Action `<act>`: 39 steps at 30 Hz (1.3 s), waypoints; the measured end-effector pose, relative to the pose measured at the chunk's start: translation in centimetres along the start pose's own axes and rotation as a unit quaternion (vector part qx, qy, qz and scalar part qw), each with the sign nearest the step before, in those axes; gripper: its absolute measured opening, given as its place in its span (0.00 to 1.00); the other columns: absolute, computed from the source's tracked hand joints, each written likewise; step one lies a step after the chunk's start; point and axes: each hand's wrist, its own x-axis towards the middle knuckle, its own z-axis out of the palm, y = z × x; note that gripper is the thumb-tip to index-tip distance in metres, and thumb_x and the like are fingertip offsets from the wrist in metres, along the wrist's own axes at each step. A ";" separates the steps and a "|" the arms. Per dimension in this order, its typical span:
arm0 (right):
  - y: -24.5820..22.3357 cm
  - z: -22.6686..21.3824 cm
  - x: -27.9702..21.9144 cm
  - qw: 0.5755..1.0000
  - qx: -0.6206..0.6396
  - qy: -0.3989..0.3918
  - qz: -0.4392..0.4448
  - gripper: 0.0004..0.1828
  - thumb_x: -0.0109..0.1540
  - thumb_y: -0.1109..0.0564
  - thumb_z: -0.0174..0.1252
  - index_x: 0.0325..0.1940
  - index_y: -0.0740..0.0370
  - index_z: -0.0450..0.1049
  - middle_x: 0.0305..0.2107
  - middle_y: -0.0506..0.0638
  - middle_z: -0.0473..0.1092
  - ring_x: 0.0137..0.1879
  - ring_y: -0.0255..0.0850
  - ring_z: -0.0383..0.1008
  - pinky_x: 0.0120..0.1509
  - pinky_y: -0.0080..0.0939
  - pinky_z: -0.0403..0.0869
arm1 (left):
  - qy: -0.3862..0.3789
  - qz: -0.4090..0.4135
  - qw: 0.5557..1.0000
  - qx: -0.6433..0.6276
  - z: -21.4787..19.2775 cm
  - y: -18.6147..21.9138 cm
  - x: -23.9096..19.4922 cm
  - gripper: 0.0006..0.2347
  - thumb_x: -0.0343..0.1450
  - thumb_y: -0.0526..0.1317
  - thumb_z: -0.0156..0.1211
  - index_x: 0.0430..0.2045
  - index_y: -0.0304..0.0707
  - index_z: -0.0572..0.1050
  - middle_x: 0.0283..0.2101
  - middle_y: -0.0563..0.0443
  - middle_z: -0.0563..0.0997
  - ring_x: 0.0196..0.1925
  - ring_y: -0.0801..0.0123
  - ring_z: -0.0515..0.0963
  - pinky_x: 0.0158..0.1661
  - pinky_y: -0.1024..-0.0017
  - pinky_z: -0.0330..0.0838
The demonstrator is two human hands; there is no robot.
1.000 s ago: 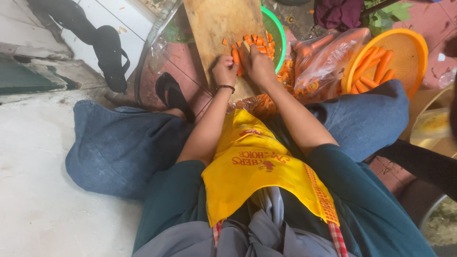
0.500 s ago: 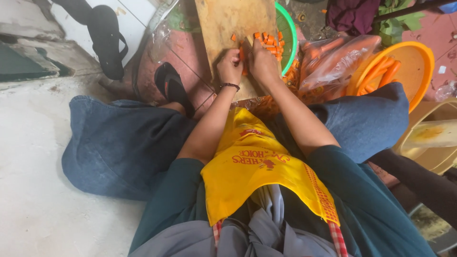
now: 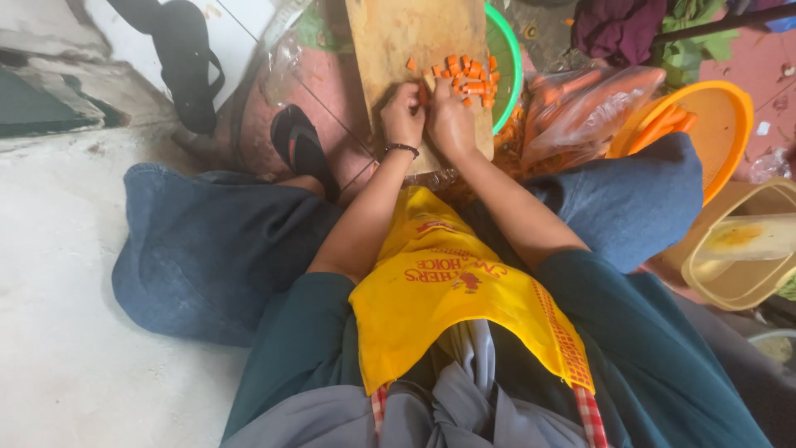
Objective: Peeling and dicing carrots on a wooden cutting board while sitting on the floor.
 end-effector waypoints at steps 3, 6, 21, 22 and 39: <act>1.1 -0.2 -0.2 0.998 0.060 0.017 -0.006 0.19 0.63 0.60 0.57 0.54 0.74 0.62 0.29 0.71 0.73 0.36 0.69 0.76 0.37 0.65 0.73 | 0.012 0.046 0.998 0.038 0.0 0.5 -0.2 0.16 0.61 0.33 0.70 0.42 0.42 0.76 0.31 0.45 0.82 0.32 0.57 0.84 0.36 0.63 0.79; 2.2 -1.5 -0.1 0.998 0.068 -0.006 -0.011 0.15 0.65 0.60 0.56 0.50 0.72 0.63 0.31 0.71 0.74 0.38 0.69 0.76 0.41 0.66 0.73 | -0.011 0.026 0.991 0.134 -1.2 3.9 -0.7 0.18 0.62 0.34 0.69 0.46 0.46 0.75 0.35 0.43 0.80 0.37 0.50 0.82 0.36 0.56 0.76; -0.9 -3.4 0.8 0.989 -0.072 -0.123 -0.030 0.13 0.65 0.58 0.55 0.50 0.68 0.66 0.25 0.71 0.74 0.35 0.70 0.76 0.43 0.68 0.72 | 0.031 0.022 0.994 0.105 -0.5 0.8 -0.8 0.07 0.65 0.27 0.60 0.32 0.39 0.76 0.38 0.38 0.79 0.38 0.47 0.81 0.38 0.58 0.75; -1.2 -3.1 1.2 0.989 -0.072 -0.129 -0.029 0.13 0.65 0.58 0.55 0.50 0.68 0.66 0.25 0.71 0.74 0.35 0.70 0.76 0.43 0.68 0.72 | 0.031 0.015 0.994 0.107 -0.6 1.0 -0.6 0.07 0.65 0.27 0.60 0.32 0.39 0.76 0.38 0.38 0.79 0.38 0.47 0.81 0.38 0.58 0.75; 4.1 -4.2 -0.8 0.999 0.041 0.009 -0.020 0.14 0.65 0.59 0.56 0.49 0.70 0.64 0.30 0.68 0.75 0.37 0.68 0.76 0.41 0.66 0.73 | 0.001 0.021 0.991 0.128 0.1 0.7 -1.5 0.15 0.62 0.35 0.73 0.38 0.37 0.73 0.38 0.38 0.79 0.41 0.43 0.80 0.41 0.53 0.73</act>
